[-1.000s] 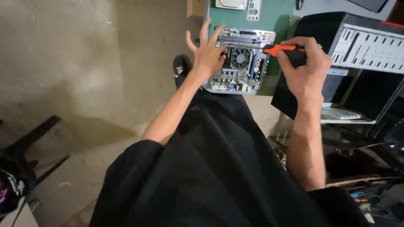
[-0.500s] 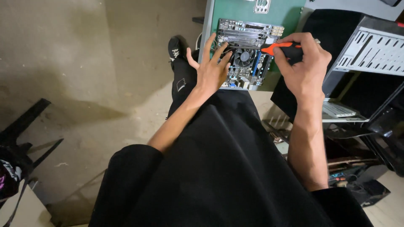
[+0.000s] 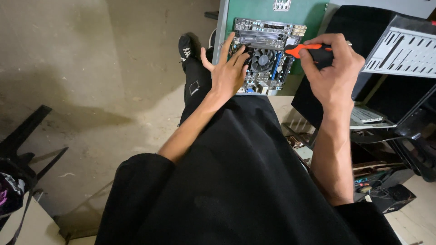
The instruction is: A person uses a screwdriver on a motherboard and then prepares a CPU fan for reassembly.
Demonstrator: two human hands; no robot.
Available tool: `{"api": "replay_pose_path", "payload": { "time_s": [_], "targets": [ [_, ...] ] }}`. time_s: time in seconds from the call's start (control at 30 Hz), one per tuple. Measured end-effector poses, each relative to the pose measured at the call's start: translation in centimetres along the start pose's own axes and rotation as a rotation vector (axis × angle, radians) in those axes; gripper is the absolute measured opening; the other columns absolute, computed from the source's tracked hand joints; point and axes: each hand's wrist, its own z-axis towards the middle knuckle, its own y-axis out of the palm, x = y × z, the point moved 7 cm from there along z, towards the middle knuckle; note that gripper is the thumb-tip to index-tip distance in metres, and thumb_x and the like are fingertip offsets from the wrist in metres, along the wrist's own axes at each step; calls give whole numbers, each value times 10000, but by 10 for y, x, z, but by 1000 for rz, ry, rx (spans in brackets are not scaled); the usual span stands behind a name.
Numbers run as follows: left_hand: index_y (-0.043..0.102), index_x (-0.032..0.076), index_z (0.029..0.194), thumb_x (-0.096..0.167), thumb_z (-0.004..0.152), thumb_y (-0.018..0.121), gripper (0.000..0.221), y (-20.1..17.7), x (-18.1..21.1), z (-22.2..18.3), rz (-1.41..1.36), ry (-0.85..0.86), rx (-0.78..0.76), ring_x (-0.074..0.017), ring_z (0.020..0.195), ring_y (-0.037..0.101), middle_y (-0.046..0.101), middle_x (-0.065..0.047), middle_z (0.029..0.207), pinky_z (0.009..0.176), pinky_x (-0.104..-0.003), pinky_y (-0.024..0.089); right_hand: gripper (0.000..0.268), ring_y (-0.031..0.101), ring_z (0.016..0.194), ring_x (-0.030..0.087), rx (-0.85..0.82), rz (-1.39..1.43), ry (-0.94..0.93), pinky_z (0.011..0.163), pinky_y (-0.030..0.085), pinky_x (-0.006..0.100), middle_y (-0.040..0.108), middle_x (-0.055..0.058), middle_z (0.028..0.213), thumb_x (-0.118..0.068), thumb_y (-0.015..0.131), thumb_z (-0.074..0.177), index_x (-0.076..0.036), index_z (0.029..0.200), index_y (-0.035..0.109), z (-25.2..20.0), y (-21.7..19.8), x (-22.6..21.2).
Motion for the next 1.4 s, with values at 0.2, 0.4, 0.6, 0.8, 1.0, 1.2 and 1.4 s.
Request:
{"api": "replay_pose_path", "payload": {
  "time_s": [0.2,0.4,0.6,0.8,1.0,1.2,1.4],
  "targets": [
    [744,162,1066,135,945,727,125,0,2,0,32,4,-1,-186,1482,270,755,17,1225,1071,-801,24,216,680,914,301,-2,1,2,795,518,378,742,163,1070,46,827,1034,21,1181,670,-1,-2,-1],
    [725,160,1105,164,989,619,157,-1,2,-1,1,-5,-11,-173,1490,230,768,10,1203,1071,-802,7,205,678,889,300,1,-10,-1,776,520,382,747,152,1054,27,825,1043,13,1173,667,-3,0,2],
    [718,142,1098,158,980,629,148,-3,4,1,-9,1,3,-188,1481,248,768,-1,1194,1054,-818,32,197,677,913,306,-5,21,-5,803,519,387,741,167,1061,34,806,1051,31,1178,655,-1,-1,-1],
    [684,187,1069,181,906,752,177,2,4,-1,58,12,29,-174,1477,256,780,34,1168,1053,-810,91,211,682,1004,335,-42,28,-52,851,539,405,707,215,1119,98,813,1011,58,1186,702,4,-5,-26],
    [635,205,1072,193,879,793,249,9,1,-4,69,-21,8,-141,1482,233,777,66,1153,1054,-804,101,331,601,1105,379,-143,139,-218,852,507,406,493,240,1217,217,660,905,105,1215,692,1,2,-46],
    [679,221,975,109,923,654,126,2,1,-3,68,21,132,-198,1425,378,781,85,1042,1065,-783,86,335,716,1028,372,173,342,-93,919,554,436,447,209,1234,90,732,1053,-1,1255,482,-11,9,-41],
    [667,249,1050,0,905,752,301,-4,-6,16,200,136,238,-207,1353,455,737,119,1049,1058,-719,127,308,586,1360,445,194,763,-61,1259,474,561,621,285,1230,24,686,1013,1,1200,442,-21,13,-27]
  ]
}}
